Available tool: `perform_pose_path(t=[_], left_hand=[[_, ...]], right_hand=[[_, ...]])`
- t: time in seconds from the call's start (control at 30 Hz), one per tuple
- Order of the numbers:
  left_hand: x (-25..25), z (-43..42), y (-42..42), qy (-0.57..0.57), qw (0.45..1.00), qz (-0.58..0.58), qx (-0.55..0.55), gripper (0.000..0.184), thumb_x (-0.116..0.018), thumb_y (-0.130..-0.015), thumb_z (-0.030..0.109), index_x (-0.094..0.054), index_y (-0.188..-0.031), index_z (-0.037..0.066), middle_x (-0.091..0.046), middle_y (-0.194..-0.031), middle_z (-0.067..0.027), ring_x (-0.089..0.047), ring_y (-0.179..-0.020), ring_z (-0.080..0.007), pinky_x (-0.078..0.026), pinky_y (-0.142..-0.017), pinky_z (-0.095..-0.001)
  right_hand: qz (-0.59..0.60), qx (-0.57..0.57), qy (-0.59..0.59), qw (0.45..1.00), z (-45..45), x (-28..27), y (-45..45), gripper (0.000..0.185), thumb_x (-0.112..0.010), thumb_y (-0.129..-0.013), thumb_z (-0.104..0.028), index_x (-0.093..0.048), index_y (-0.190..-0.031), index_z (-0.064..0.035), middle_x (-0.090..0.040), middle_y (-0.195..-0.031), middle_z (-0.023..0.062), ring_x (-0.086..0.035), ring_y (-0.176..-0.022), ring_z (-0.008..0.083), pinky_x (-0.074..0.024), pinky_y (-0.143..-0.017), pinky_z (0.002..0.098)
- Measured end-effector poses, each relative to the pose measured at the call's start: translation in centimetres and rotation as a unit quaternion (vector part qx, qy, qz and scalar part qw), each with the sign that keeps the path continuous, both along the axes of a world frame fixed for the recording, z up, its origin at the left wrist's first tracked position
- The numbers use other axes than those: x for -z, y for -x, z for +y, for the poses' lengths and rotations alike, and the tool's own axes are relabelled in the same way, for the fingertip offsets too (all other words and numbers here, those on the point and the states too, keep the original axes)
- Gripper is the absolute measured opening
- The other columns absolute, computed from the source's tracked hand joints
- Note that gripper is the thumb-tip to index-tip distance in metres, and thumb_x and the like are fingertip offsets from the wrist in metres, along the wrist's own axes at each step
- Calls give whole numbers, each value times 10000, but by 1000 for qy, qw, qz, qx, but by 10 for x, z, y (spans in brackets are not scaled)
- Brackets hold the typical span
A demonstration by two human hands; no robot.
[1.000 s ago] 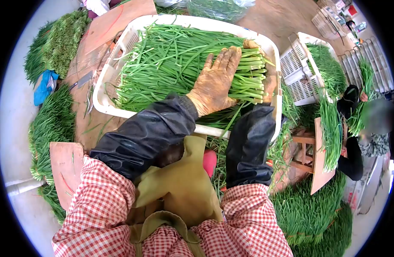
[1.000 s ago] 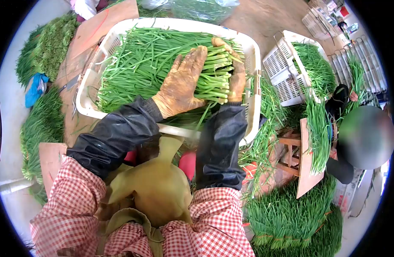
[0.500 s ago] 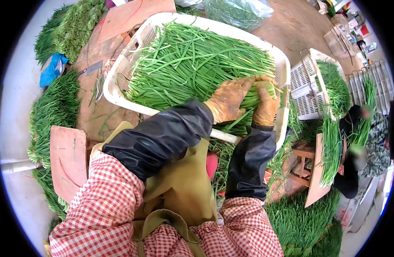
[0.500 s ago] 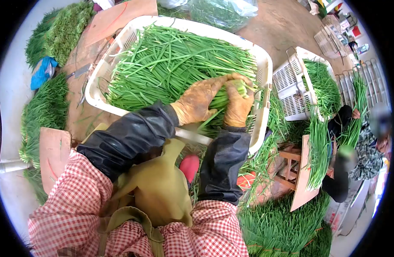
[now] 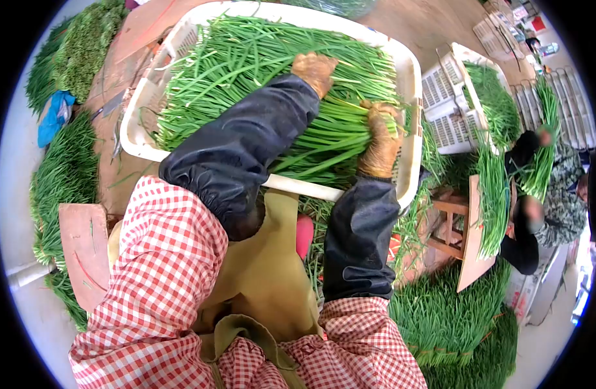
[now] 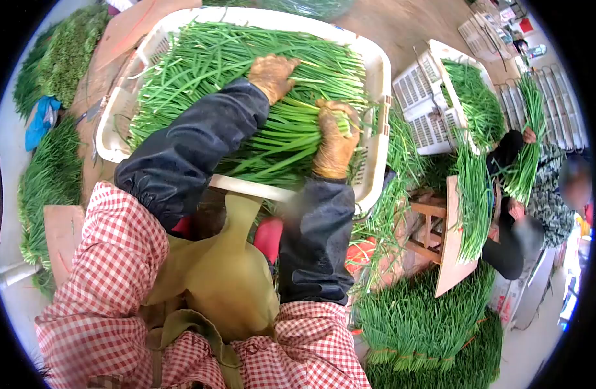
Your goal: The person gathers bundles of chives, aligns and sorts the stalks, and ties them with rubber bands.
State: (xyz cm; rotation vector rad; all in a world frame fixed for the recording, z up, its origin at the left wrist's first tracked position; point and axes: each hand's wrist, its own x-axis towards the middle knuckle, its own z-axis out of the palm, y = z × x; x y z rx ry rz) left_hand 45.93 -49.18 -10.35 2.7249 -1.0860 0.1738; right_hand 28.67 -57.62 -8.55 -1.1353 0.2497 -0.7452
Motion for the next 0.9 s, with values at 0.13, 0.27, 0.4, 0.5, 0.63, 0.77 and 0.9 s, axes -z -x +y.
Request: perform_pose_path(t=[0.13, 0.27, 0.4, 0.5, 0.63, 0.77, 0.9], left_hand=[[-17, -3, -3, -58, 998, -15, 26, 256, -575, -862, 250, -662, -1077, 143, -623, -1099, -102, -553, -1079, -285, -394, -947, -435], [-33, 22, 16, 216, 967, -128, 43, 264, -582, -871, 237, -638, -1110, 140, -637, -1067, -92, -549, -1069, -291, -372, -993, -441], [-39, 32, 33, 96, 973, 7, 211, 249, -595, -881, 219, -619, -1102, 106, -619, -1132, -97, -535, -1133, -277, -333, -1039, -420], [-55, 47, 34, 44, 971, 28, 233, 328, -605, -872, 220, -586, -1180, 107, -607, -1165, -96, -488, -1204, -272, -344, -1033, -422], [-79, 80, 42, -84, 986, 18, 139, 400, -509, -882, 167, -530, -1281, 149, -558, -1262, -98, -443, -1260, -288, -311, -1071, -454], [-109, 205, 64, 6, 995, -16, 103, 432, -469, -903, 279, -497, -1288, 86, -529, -1248, -153, -463, -1221, -304, -374, -1017, -443], [-153, 348, 134, -9, 947, 319, 44, 457, -434, -982, 354, -460, -1304, 31, -488, -1314, -153, -474, -1210, -283, -416, -995, -390]], right_hand=[[-5, -2, -23, 1000, -2, 1, -1, 214, -667, -768, 0, -593, -962, -48, -660, -996, 131, -594, -880, 160, -456, -809, 278], [5, -16, -37, 999, -2, -3, -4, 209, -662, -756, 10, -607, -948, -51, -571, -1209, 173, -587, -986, 202, -461, -867, 315], [-37, -22, 38, 998, 9, -17, -7, 198, -668, -739, 2, -621, -924, -53, -472, -1350, 194, -530, -1131, 249, -462, -906, 340], [-6, -72, 73, 995, 17, -32, -3, 179, -663, -751, -11, -598, -916, -35, -653, -1068, 141, -601, -924, 175, -488, -786, 275], [-9, -79, 81, 994, 24, -49, -21, 134, -673, -796, -46, -593, -904, -41, -675, -907, 111, -621, -813, 163, -490, -762, 278], [-6, -27, 207, 978, 3, -128, -11, 196, -685, -808, -210, -653, -872, -28, -665, -861, 94, -594, -796, 168, -463, -785, 306], [-111, -48, 249, 961, -5, -248, 84, 193, -590, -849, -136, -640, -891, 45, -618, -961, 114, -605, -925, 220, -485, -885, 359]])
